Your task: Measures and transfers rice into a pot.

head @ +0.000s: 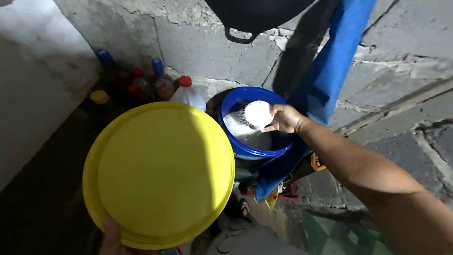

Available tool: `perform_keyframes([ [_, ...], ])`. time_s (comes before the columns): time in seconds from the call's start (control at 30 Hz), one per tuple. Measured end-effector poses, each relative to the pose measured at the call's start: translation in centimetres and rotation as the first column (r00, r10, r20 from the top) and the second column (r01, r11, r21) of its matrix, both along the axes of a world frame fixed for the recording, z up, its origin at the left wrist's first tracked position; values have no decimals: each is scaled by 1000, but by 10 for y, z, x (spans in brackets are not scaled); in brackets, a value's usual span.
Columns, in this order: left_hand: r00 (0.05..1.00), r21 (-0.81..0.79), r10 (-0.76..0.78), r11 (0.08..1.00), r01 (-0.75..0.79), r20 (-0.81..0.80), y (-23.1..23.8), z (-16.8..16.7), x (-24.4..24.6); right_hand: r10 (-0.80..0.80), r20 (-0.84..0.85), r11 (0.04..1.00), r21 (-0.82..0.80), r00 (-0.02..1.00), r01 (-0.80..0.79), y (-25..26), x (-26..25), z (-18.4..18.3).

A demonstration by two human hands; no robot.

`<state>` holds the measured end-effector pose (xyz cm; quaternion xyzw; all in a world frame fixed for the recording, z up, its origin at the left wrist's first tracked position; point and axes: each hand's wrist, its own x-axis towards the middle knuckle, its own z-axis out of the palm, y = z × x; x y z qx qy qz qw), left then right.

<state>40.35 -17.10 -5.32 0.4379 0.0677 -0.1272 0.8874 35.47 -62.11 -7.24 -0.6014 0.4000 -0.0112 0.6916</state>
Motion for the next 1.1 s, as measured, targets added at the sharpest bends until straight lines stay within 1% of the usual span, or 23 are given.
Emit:
perform_keyframes([
  [0.13,995,-24,-101,995,101,22,-11,3,7,-172,176,985,63,969,163,14,-9,12],
  [0.27,986,-17,-167,986,167,10,-22,6,6,-299,256,953,117,919,278,30,-17,38],
  [0.33,975,-9,-220,975,220,17,-28,6,1,-319,275,947,125,907,296,34,-27,54],
  [0.4,966,11,-259,966,259,-6,-36,7,-10,-294,295,956,104,909,275,37,-43,69],
  [0.47,947,-20,-319,948,319,-24,-43,5,-25,-264,311,964,56,913,259,43,-63,85],
  [0.53,921,-66,-388,920,386,-34,-53,2,-43,-248,324,968,54,913,244,53,-91,99],
  [0.63,861,-66,-506,862,503,-53,-71,-5,-75,-199,352,980,64,915,189,65,-145,108],
  [0.73,773,-31,-631,775,631,-60,-96,-14,-114,-214,366,977,66,905,204,84,-212,111],
  [0.83,659,27,-749,659,752,-72,-124,-30,-163,-295,377,955,83,878,285,106,-289,102],
  [0.93,583,97,-807,575,812,-92,-155,-54,-225,-404,342,914,125,848,386,124,-370,86],
  [1.03,530,202,-827,495,845,-188,-183,-69,-298,-518,288,855,178,805,487,141,-454,67],
  [1.1,454,224,-862,408,885,-226,-199,-78,-347,-596,267,803,209,757,559,151,-509,56],
])
